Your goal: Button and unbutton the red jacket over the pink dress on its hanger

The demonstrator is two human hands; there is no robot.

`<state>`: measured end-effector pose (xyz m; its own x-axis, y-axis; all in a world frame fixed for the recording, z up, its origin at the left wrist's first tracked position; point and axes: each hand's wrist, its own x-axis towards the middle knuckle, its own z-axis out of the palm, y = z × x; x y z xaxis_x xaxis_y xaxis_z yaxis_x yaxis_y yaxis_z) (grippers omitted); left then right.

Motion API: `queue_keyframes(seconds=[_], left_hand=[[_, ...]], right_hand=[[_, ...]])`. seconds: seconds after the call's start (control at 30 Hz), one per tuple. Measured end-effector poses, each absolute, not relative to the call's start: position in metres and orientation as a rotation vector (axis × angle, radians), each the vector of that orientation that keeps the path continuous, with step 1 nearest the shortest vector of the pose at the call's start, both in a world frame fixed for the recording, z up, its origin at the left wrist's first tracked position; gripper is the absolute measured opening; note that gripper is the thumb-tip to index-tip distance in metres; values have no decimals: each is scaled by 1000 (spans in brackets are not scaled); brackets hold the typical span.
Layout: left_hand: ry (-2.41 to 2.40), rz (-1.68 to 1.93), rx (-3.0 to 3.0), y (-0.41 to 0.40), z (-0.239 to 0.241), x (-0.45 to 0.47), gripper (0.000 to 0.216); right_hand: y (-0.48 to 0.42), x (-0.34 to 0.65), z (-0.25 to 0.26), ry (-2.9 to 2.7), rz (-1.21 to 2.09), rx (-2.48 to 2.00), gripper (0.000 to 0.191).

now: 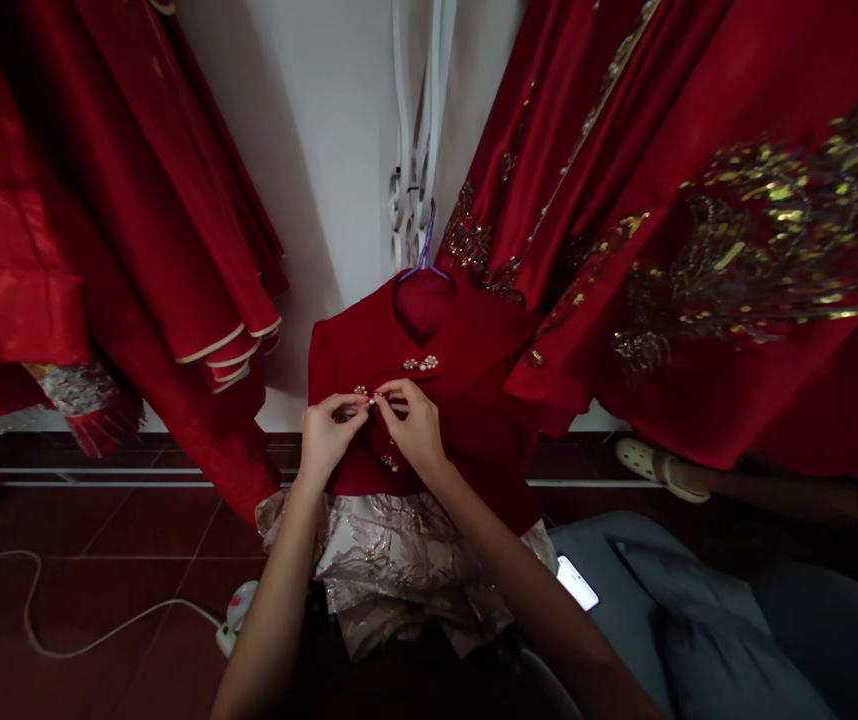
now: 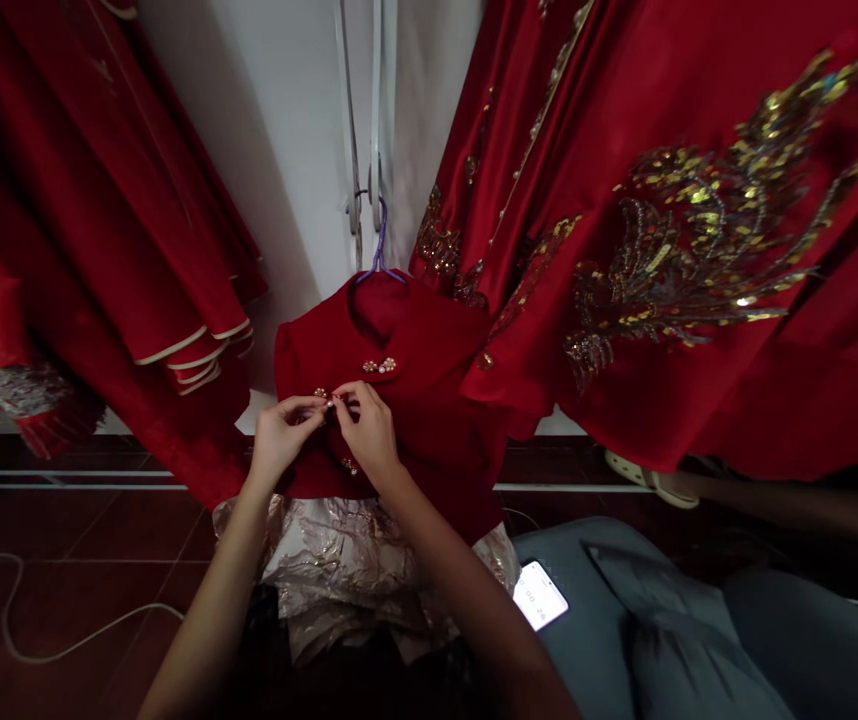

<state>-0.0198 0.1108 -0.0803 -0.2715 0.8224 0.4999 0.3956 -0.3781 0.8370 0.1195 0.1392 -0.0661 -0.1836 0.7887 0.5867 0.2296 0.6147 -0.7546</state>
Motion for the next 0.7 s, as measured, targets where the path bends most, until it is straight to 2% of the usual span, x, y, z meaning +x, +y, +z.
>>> queue_keyframes(seconds=[0.13, 0.23, 0.4, 0.5, 0.6, 0.7], left_hand=[[1401, 1641, 1622, 111, -80, -18, 18], [1440, 1619, 1675, 100, -87, -10, 25], [1785, 1421, 1821, 63, -98, 4, 42], [1893, 1120, 1961, 43, -95, 7, 32], [1974, 772, 2076, 32, -89, 10, 19], [2057, 613, 2116, 30, -86, 16, 15]], right_hand=[[138, 123, -66, -1650, 758, -835, 13], [131, 134, -69, -1698, 864, -825, 15], [110, 161, -73, -1932, 701, -895, 11], [97, 173, -74, -1986, 595, -983, 11], [88, 179, -76, -2028, 660, -1003, 14], [85, 178, -81, -2050, 689, -1033, 17]])
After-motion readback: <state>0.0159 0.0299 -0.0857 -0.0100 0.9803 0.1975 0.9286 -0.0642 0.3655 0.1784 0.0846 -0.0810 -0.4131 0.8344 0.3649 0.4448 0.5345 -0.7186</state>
